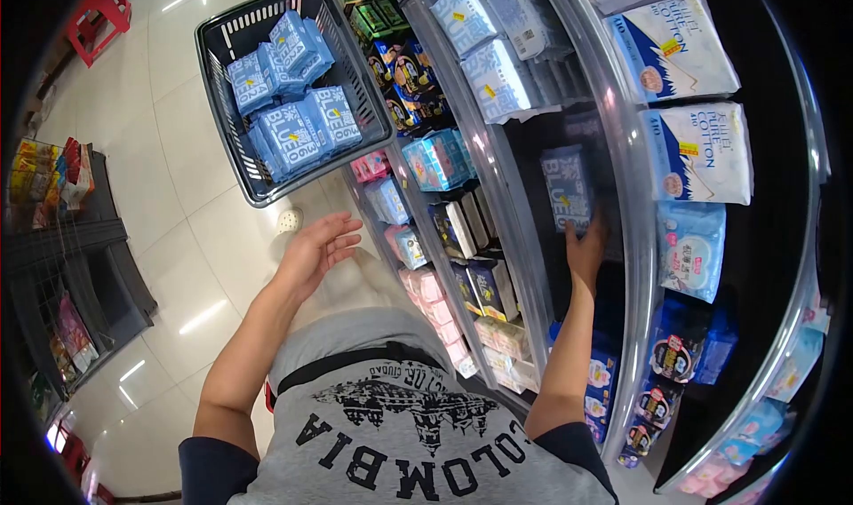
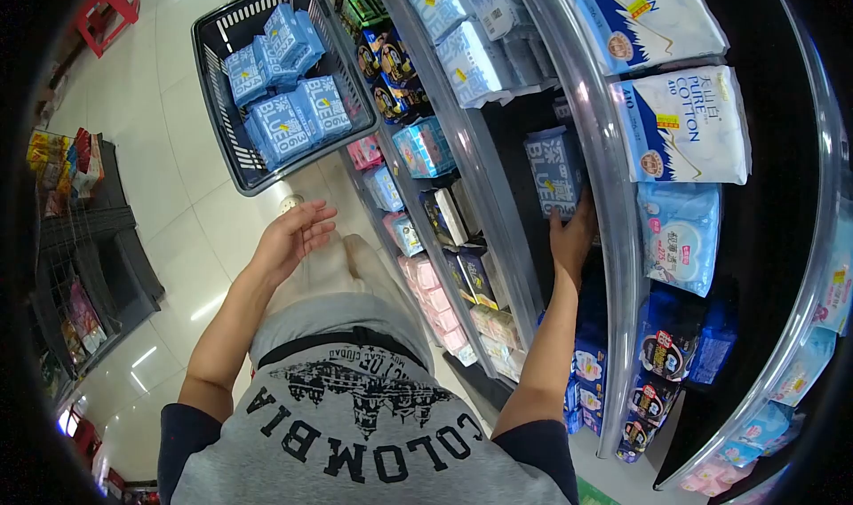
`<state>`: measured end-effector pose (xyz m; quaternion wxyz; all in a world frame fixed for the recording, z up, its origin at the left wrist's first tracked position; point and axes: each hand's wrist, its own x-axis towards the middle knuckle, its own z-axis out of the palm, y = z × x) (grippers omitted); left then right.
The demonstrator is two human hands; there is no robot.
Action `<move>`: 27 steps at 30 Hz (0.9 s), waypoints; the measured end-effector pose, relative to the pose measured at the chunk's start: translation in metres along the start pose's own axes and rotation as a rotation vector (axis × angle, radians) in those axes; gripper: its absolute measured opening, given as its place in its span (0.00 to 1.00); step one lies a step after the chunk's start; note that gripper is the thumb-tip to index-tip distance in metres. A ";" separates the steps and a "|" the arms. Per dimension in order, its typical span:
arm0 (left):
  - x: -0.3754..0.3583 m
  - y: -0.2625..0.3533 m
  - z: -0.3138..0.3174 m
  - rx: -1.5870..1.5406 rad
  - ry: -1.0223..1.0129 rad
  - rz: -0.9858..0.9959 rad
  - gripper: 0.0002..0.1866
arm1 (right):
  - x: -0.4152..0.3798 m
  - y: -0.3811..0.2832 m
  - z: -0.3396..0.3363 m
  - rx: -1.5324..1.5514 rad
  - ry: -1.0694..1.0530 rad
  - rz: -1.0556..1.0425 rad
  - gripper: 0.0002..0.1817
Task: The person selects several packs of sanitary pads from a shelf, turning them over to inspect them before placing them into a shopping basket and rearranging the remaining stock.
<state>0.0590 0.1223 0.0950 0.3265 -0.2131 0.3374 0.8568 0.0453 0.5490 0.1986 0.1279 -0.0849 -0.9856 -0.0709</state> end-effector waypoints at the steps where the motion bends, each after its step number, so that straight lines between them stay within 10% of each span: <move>1: 0.000 0.001 -0.001 -0.002 0.002 -0.007 0.21 | 0.002 0.004 0.003 0.031 0.010 0.014 0.35; 27: -0.026 0.012 -0.037 -0.092 0.204 0.078 0.19 | 0.086 0.049 0.075 -0.353 0.199 0.048 0.23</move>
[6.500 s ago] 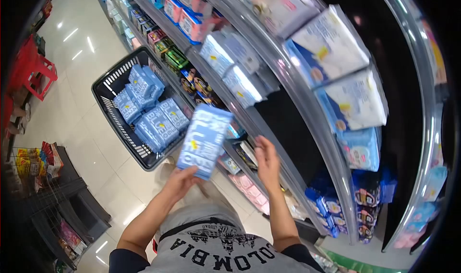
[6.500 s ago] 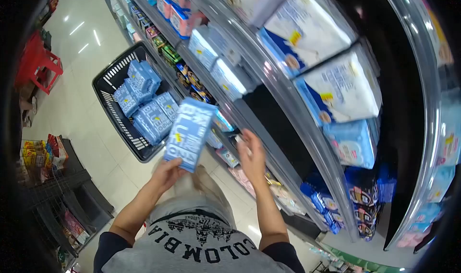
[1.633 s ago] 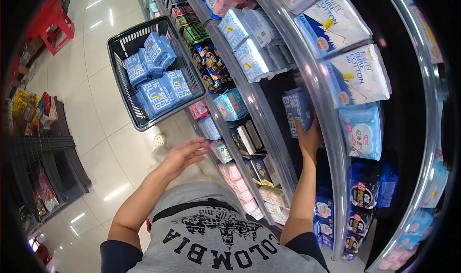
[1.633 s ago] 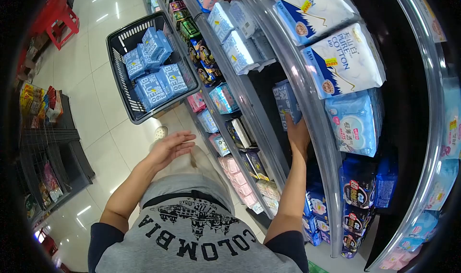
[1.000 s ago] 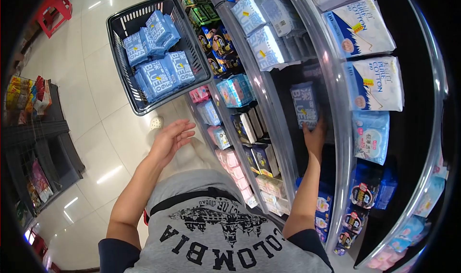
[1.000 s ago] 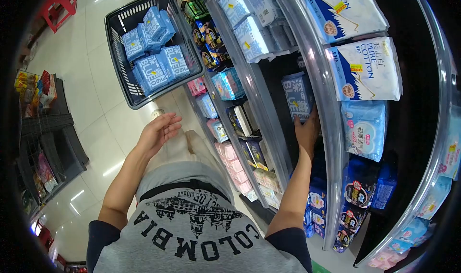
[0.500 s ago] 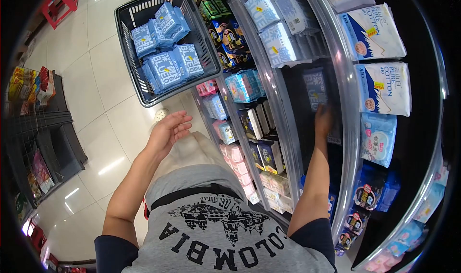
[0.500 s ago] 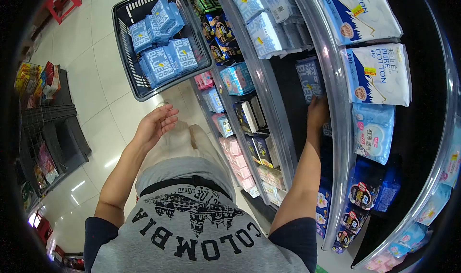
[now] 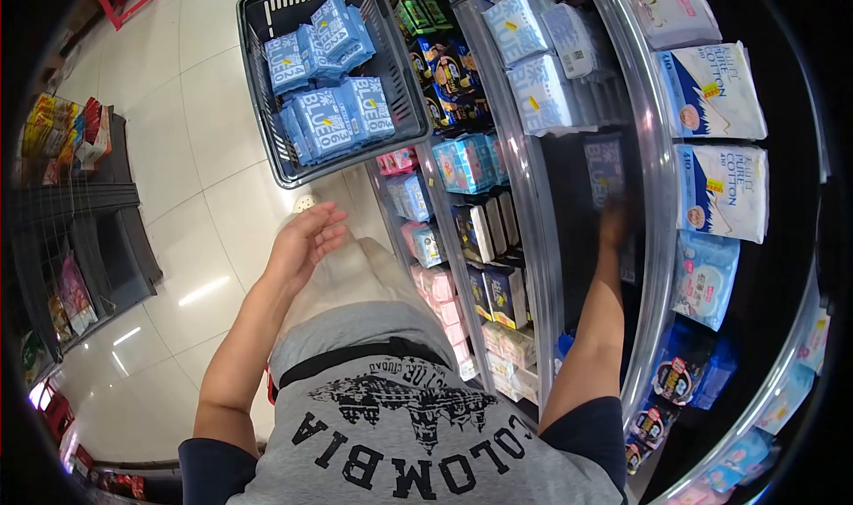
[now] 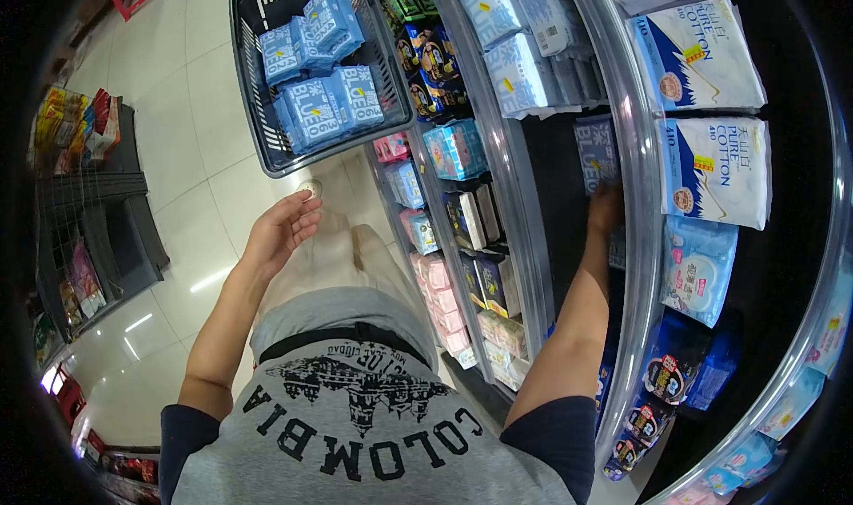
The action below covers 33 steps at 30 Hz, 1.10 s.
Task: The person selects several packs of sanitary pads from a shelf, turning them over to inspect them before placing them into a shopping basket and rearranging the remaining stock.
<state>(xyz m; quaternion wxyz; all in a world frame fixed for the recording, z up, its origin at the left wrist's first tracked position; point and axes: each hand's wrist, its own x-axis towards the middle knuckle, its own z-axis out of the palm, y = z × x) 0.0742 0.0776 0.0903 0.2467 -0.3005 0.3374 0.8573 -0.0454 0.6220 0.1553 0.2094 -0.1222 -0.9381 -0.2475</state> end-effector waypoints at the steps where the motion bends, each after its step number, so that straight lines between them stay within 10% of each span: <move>1: 0.000 0.001 0.000 0.000 0.001 0.002 0.19 | 0.001 -0.002 -0.002 -0.022 -0.053 0.040 0.23; 9: 0.009 0.002 0.002 0.011 0.001 -0.009 0.18 | 0.000 -0.041 -0.055 0.062 -0.247 0.187 0.23; 14: 0.022 0.007 0.001 0.028 0.020 -0.040 0.18 | -0.033 -0.094 -0.066 0.434 0.112 0.000 0.22; 16: 0.033 0.010 -0.003 0.056 0.036 -0.044 0.17 | -0.043 -0.121 -0.080 0.791 -0.205 0.188 0.21; 33: 0.228 0.095 -0.035 0.264 0.302 0.000 0.25 | -0.048 -0.144 -0.077 0.595 -0.107 0.155 0.13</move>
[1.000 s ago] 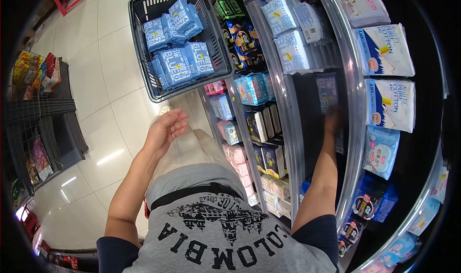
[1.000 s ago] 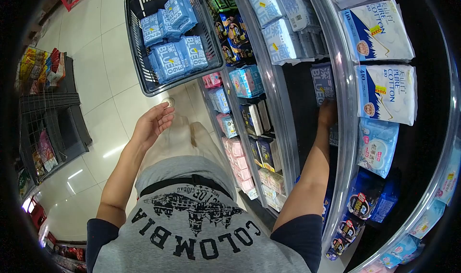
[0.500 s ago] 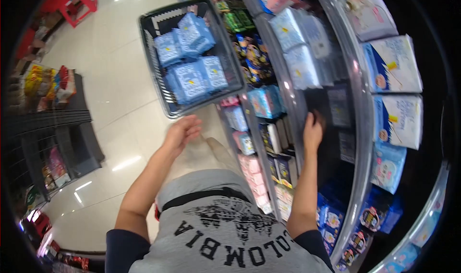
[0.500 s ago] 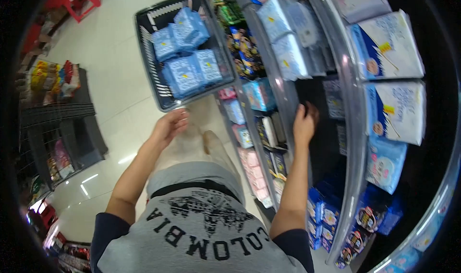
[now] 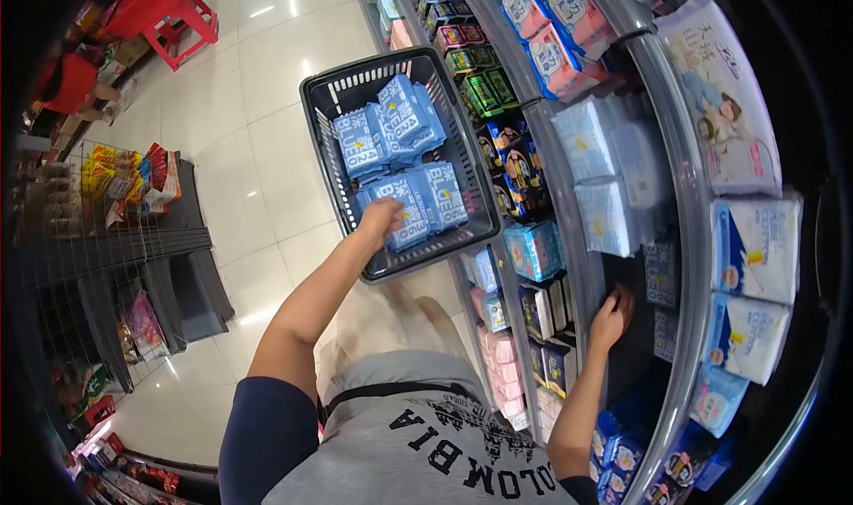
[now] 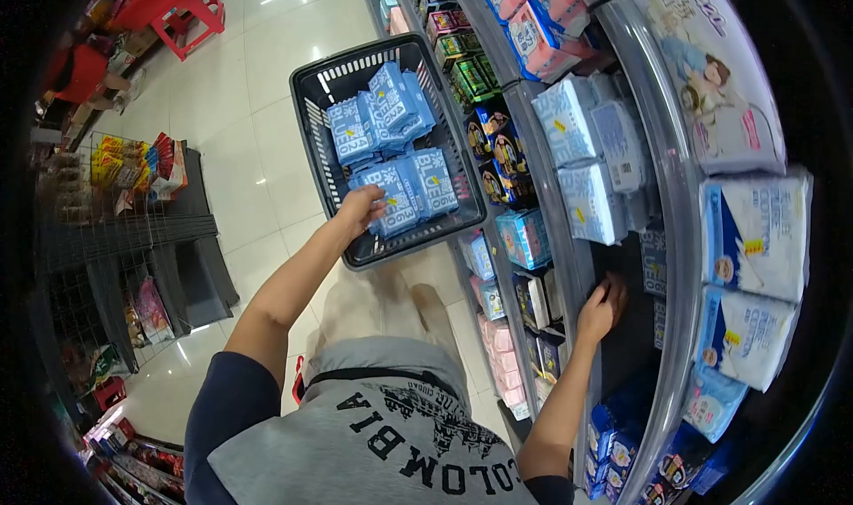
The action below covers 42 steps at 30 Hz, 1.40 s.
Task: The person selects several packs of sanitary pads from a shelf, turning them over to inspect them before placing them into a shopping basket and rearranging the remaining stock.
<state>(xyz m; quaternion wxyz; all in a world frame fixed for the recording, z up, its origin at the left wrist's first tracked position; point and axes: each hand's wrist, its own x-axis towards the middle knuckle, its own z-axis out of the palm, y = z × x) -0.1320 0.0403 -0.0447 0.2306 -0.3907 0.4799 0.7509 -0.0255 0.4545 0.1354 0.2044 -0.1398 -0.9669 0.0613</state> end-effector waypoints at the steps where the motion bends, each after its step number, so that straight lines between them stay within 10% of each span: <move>1: 0.012 0.011 0.006 -0.002 -0.004 -0.003 0.25 | 0.001 0.000 0.001 -0.006 0.005 -0.004 0.13; 10: 0.130 0.087 0.056 0.966 0.427 0.545 0.41 | 0.005 -0.004 -0.002 -0.045 -0.056 0.017 0.13; 23: 0.152 0.115 0.111 0.937 0.469 0.060 0.56 | 0.001 0.003 0.000 -0.062 -0.103 0.088 0.13; 35: 0.180 0.097 0.062 0.731 0.537 0.185 0.34 | 0.007 -0.007 -0.001 0.000 -0.044 0.046 0.13; 42: 0.059 0.094 0.029 -0.015 0.052 0.129 0.10 | 0.005 -0.006 -0.007 0.053 -0.056 0.026 0.13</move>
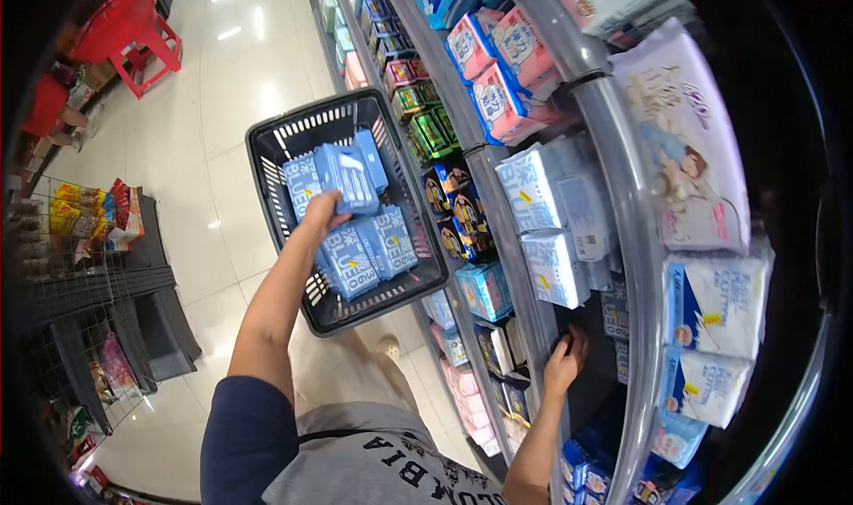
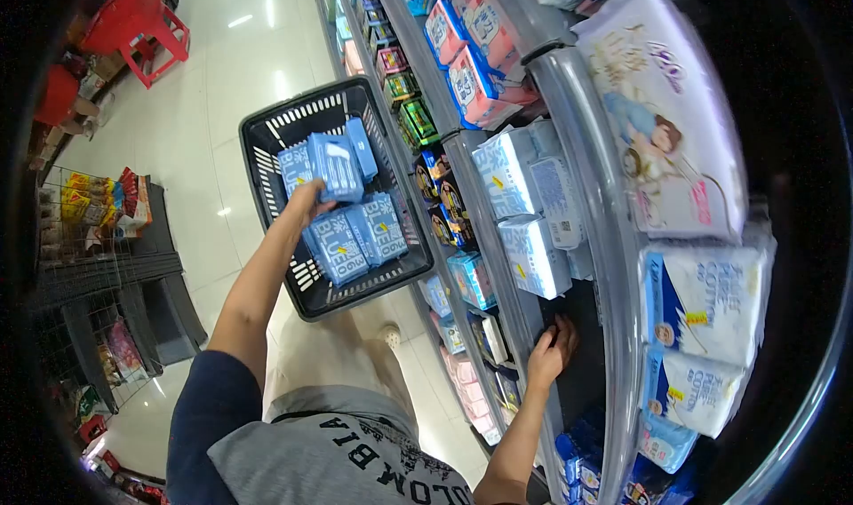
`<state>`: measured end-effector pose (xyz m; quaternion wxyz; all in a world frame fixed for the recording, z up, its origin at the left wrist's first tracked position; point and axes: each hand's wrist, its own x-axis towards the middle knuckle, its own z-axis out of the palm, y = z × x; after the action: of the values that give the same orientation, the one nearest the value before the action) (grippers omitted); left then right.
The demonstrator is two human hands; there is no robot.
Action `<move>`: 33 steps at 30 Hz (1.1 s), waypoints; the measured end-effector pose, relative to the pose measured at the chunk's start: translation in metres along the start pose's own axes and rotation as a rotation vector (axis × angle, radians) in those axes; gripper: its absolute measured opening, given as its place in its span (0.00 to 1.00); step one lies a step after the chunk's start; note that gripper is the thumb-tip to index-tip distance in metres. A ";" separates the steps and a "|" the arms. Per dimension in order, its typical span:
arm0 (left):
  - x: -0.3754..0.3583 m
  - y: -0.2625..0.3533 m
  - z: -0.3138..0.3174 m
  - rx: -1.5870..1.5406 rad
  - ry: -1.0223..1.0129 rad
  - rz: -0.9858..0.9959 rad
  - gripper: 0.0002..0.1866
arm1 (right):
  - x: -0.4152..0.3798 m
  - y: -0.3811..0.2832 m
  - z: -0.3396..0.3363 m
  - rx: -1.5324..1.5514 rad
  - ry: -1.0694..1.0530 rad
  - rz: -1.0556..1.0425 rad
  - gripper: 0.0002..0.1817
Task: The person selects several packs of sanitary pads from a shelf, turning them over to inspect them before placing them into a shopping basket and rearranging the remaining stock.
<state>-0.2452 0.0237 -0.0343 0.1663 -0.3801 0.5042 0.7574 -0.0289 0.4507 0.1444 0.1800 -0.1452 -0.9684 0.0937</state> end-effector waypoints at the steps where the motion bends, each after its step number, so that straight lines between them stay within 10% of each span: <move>1: -0.013 -0.006 -0.010 -0.049 -0.117 -0.014 0.11 | -0.001 -0.001 -0.004 0.002 -0.022 -0.008 0.14; 7: -0.175 -0.026 -0.019 -0.210 -0.579 -0.053 0.31 | -0.002 -0.040 -0.041 0.218 -0.027 -0.020 0.14; 15: -0.296 -0.084 0.039 -0.066 -0.748 0.007 0.30 | -0.049 -0.100 -0.064 0.858 -0.494 0.123 0.22; 22: -0.359 -0.116 0.072 0.479 -0.600 0.738 0.33 | -0.094 -0.082 -0.064 1.139 -0.559 0.083 0.46; 25: -0.389 -0.122 0.085 0.729 -0.510 1.176 0.34 | -0.102 -0.079 -0.074 1.344 -0.521 0.047 0.46; 33: -0.416 -0.153 0.101 0.817 -0.849 1.088 0.36 | -0.110 -0.031 -0.101 1.269 -0.434 0.407 0.20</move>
<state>0.0836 0.2352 0.1984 0.0772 0.3306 0.7498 0.5679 0.0995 0.3999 0.2086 0.0116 -0.1686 -0.6940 0.6998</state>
